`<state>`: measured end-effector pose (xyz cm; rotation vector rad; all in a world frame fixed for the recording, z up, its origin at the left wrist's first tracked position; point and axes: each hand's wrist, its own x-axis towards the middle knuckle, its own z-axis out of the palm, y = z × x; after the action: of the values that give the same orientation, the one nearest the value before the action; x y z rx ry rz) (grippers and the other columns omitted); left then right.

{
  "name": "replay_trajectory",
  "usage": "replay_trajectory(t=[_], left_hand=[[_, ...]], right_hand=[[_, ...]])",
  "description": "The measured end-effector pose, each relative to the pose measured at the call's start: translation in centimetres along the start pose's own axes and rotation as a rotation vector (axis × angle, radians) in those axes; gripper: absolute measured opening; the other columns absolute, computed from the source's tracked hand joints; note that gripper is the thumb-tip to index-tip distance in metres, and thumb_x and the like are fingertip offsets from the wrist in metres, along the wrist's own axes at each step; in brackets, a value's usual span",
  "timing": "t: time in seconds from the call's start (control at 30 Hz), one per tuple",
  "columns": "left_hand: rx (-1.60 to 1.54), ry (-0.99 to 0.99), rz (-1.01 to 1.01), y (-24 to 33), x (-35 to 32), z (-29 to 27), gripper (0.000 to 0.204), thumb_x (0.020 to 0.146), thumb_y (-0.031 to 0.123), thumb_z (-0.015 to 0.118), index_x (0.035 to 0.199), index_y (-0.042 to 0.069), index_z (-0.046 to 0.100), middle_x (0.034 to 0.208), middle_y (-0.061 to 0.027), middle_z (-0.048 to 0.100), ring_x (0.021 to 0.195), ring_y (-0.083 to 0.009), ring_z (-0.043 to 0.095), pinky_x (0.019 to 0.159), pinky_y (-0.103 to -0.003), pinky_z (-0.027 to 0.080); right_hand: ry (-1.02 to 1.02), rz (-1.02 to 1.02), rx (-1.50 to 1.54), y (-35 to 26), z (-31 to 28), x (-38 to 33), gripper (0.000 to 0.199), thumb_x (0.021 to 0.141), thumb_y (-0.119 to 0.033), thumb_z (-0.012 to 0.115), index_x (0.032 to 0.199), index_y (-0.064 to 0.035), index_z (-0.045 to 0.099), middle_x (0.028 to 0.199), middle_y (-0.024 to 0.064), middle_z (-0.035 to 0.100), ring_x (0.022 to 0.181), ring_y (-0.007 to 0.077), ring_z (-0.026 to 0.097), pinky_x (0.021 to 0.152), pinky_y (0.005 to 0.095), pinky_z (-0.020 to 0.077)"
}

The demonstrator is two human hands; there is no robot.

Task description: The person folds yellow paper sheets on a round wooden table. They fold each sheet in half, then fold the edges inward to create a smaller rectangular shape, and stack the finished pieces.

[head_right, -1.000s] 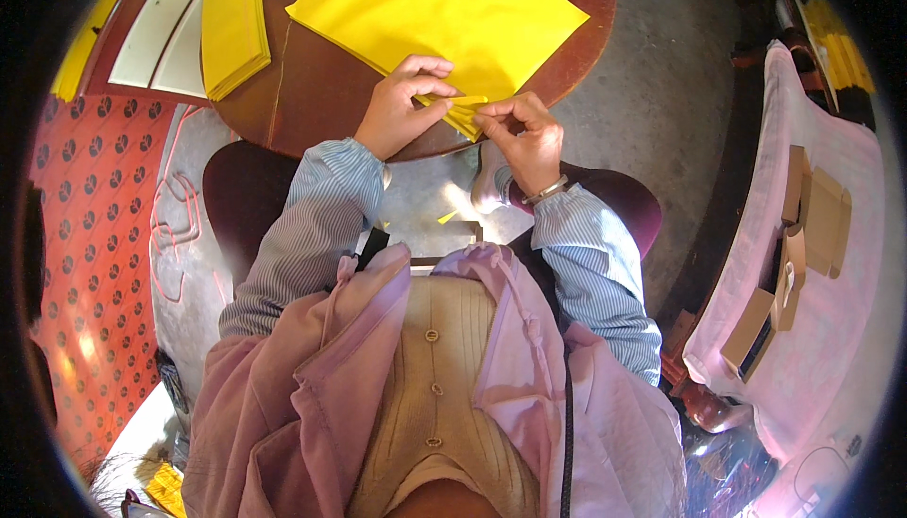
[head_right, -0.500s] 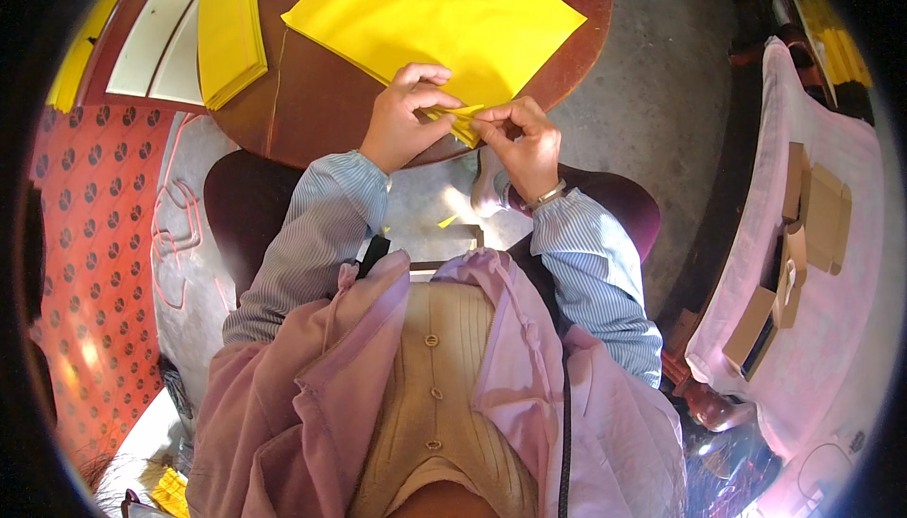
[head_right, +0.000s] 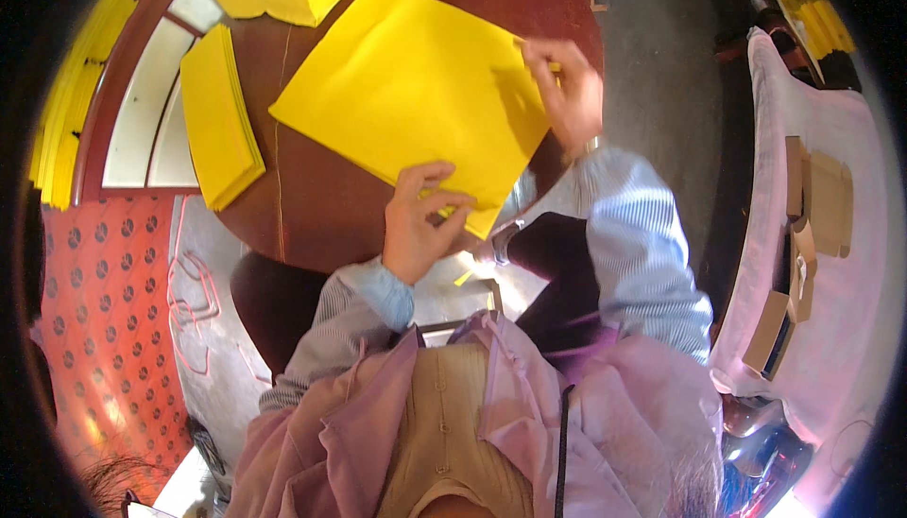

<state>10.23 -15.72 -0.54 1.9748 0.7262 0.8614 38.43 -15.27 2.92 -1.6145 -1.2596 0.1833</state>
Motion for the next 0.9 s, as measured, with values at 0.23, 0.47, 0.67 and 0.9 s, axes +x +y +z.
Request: replay_trajectory(t=[0.23,0.47,0.67,0.9], left_hand=[[-0.074,-0.041,-0.060,0.4,0.4,-0.4,0.019,0.077,0.002,0.081,0.094,0.009,0.082,0.128,-0.0122,0.064,0.113,-0.0328,0.061,0.095,-0.039,0.055],[-0.018,-0.057,-0.038,0.2,0.1,0.6,0.019,0.080,0.000,0.080,0.097,0.007,0.081,0.132,-0.0134,0.061,0.113,-0.0296,0.062,0.078,-0.035,0.065],[-0.232,0.035,-0.157,0.9,-0.2,1.1,0.014,0.082,0.001,0.083,0.095,0.002,0.077,0.131,-0.0143,0.062,0.110,-0.0289,0.067,0.078,-0.034,0.063],[-0.039,0.047,0.017,-0.1,0.3,0.9,0.015,0.083,0.006,0.083,0.094,0.000,0.075,0.122,-0.0155,0.068,0.110,-0.0298,0.069,0.095,-0.038,0.055]], right_hand=[[0.096,-0.351,-0.824,14.3,6.9,18.6,0.027,0.104,-0.027,0.060,0.117,-0.0056,0.070,0.122,0.0142,0.071,0.122,0.0353,0.060,0.108,0.0533,0.0455],[-0.253,-0.007,-1.187,15.3,6.8,22.7,0.028,0.102,-0.035,0.059,0.110,-0.0140,0.075,0.116,0.0106,0.074,0.117,0.0336,0.063,0.101,0.0569,0.0440],[0.064,-0.085,-0.133,12.7,4.0,15.9,0.048,0.096,-0.039,0.077,0.132,-0.0075,0.068,0.126,0.0178,0.072,0.120,0.0340,0.066,0.100,0.0448,0.0538],[-0.219,0.047,0.318,-2.6,-3.3,-11.7,0.006,0.097,-0.005,0.074,0.103,-0.0033,0.074,0.099,0.0061,0.074,0.094,0.0156,0.070,0.085,0.0340,0.0559]])
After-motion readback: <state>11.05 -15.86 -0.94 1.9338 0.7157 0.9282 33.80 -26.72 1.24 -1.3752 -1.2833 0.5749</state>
